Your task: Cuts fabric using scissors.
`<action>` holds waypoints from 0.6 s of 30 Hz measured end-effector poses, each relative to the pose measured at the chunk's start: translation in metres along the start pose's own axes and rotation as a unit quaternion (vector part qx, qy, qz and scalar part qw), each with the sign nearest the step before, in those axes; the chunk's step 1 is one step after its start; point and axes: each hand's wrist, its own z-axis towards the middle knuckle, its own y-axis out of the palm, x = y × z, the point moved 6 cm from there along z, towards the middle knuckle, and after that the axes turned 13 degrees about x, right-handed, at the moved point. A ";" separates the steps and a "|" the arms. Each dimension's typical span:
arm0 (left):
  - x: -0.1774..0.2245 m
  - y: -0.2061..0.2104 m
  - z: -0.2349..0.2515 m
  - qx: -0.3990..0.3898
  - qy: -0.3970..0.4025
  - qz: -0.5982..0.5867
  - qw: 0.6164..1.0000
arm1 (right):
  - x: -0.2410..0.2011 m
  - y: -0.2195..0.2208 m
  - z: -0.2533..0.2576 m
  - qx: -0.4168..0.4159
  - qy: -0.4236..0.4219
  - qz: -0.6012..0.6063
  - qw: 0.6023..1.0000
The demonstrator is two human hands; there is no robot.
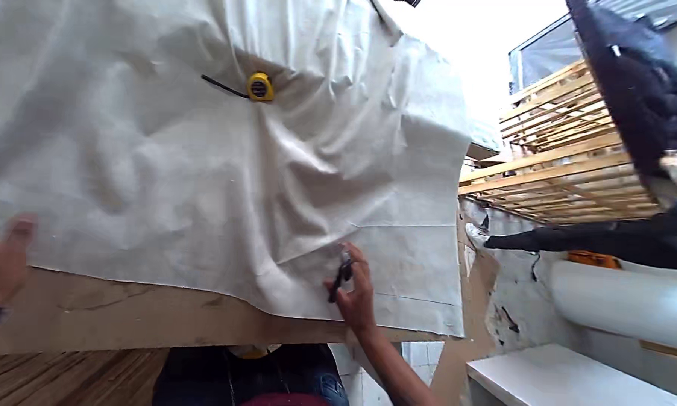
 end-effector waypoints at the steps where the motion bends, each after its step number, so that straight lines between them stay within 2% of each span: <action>1: 0.012 0.030 -0.031 -0.031 0.090 0.065 0.993 | 0.040 -0.033 0.001 0.011 0.007 -0.021 1.000; 2: 0.025 0.064 -0.063 -0.048 0.148 0.113 0.981 | 0.080 -0.068 -0.002 0.019 0.014 -0.034 0.999; 3: 0.030 0.094 -0.093 -0.056 0.171 0.153 0.972 | 0.117 -0.104 -0.010 0.023 0.019 -0.039 0.999; 4: 0.023 0.113 -0.119 -0.056 0.160 0.187 0.968 | 0.147 -0.141 -0.017 0.021 0.021 -0.040 0.999; 6: 0.004 0.106 -0.145 -0.038 0.065 0.235 0.969 | 0.196 -0.217 -0.026 0.010 0.031 -0.018 0.999; 8: -0.004 0.081 -0.156 -0.021 -0.068 0.201 0.977 | 0.235 -0.298 -0.036 0.003 0.073 -0.008 0.997; 10: 0.025 0.066 -0.181 0.028 -0.152 0.114 0.981 | 0.267 -0.371 -0.040 -0.053 0.150 -0.002 0.987; 11: 0.050 0.063 -0.201 0.056 -0.156 0.084 0.983 | 0.282 -0.396 -0.040 -0.116 0.194 0.008 0.974; 13: 0.118 0.077 -0.253 0.037 -0.093 0.063 0.993 | 0.314 -0.430 -0.040 -0.288 0.263 0.011 0.921; 15: 0.225 0.118 -0.327 -0.021 -0.015 0.023 0.999 | 0.342 -0.444 -0.038 -0.446 0.287 -0.028 0.847; 17: 0.318 0.175 -0.414 -0.110 0.018 -0.031 0.993 | 0.362 -0.448 -0.032 -0.523 0.291 -0.060 0.799; 18: 0.359 0.203 -0.455 -0.146 0.033 -0.059 0.987 | 0.369 -0.449 -0.027 -0.538 0.289 -0.065 0.789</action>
